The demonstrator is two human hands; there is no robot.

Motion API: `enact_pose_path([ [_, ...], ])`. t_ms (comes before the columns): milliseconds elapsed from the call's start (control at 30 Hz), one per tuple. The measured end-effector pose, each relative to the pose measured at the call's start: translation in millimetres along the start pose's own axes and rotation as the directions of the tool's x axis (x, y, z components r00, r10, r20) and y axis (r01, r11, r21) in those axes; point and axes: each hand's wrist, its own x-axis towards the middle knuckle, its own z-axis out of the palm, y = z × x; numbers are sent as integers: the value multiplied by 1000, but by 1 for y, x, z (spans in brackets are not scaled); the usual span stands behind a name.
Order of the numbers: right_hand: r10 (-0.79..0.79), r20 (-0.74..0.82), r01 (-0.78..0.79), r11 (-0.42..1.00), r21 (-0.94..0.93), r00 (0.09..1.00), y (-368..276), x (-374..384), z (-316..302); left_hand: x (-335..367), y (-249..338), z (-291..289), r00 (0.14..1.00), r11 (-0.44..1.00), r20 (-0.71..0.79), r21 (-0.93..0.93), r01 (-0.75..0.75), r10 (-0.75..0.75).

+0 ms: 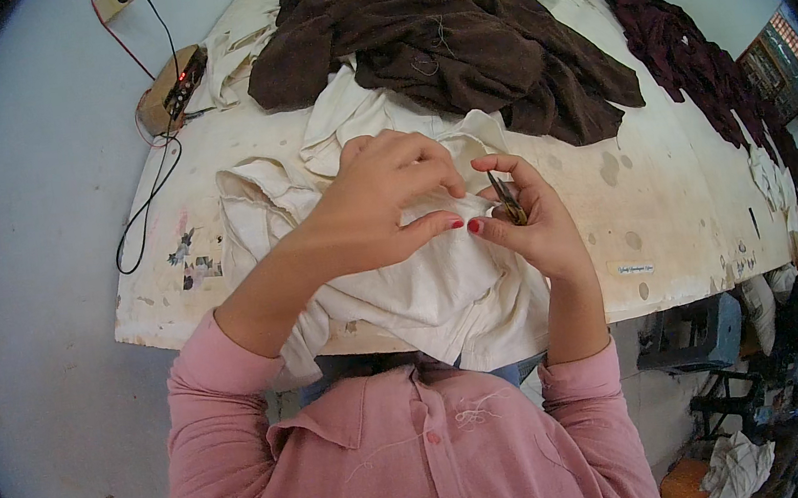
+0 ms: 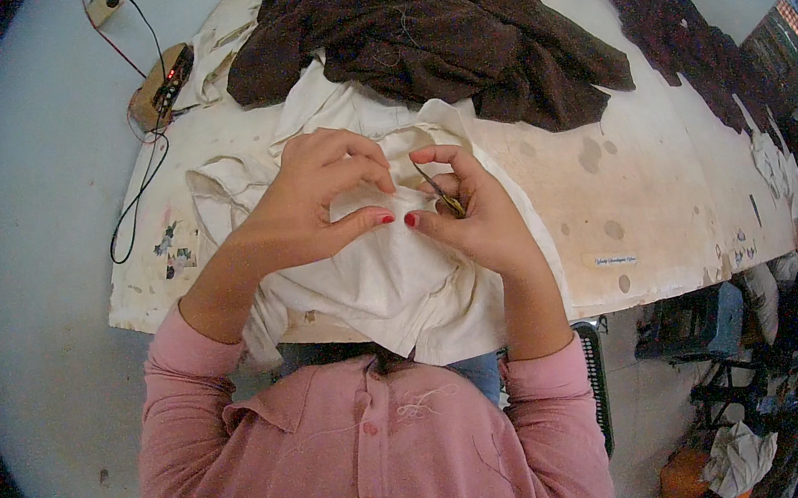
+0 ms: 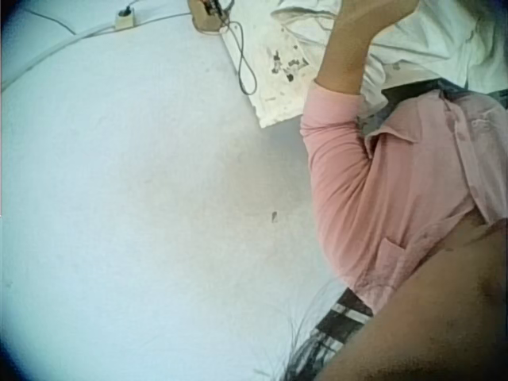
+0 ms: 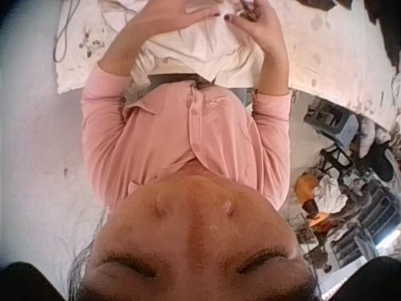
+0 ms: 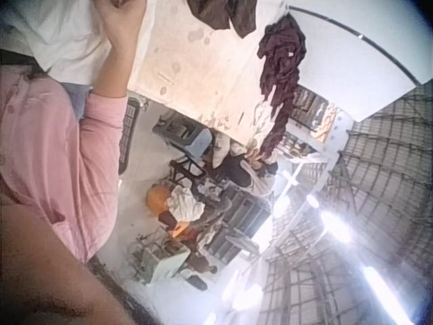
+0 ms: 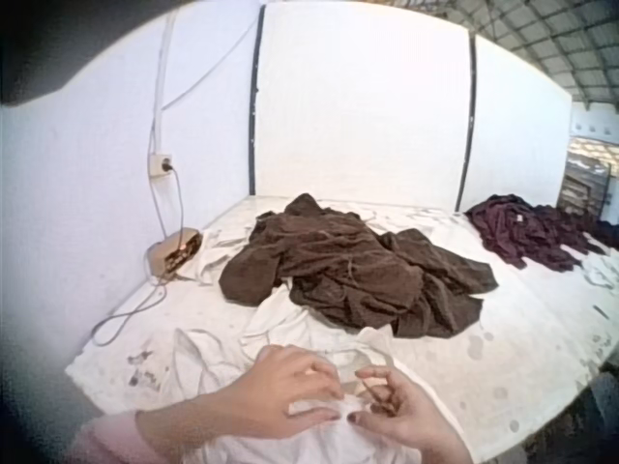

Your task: The person uses small scissors to snip loose threads and seams on a white shirt laid on a work table. They repeatedly reposition the shirt, pull at threads, and cut them, then move the shirt aside to continue working on other areas.

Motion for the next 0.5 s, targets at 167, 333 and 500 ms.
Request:
enact_pose_path([
  [167, -22, -24, 21, 999, -32, 999, 1, 1, 8, 2, 2, 6, 993, 990, 116, 142, -18, 2],
  [333, -8, -30, 9, 999, 35, 1000, 0, 1, 7, 4, 1, 8, 998, 993, 64, 116, 1, -9],
  [500, 83, -57, -79, 994, 79, 995, 2, 2, 4, 5, 4, 16, 949, 855, -19, 442, -273, 313],
])
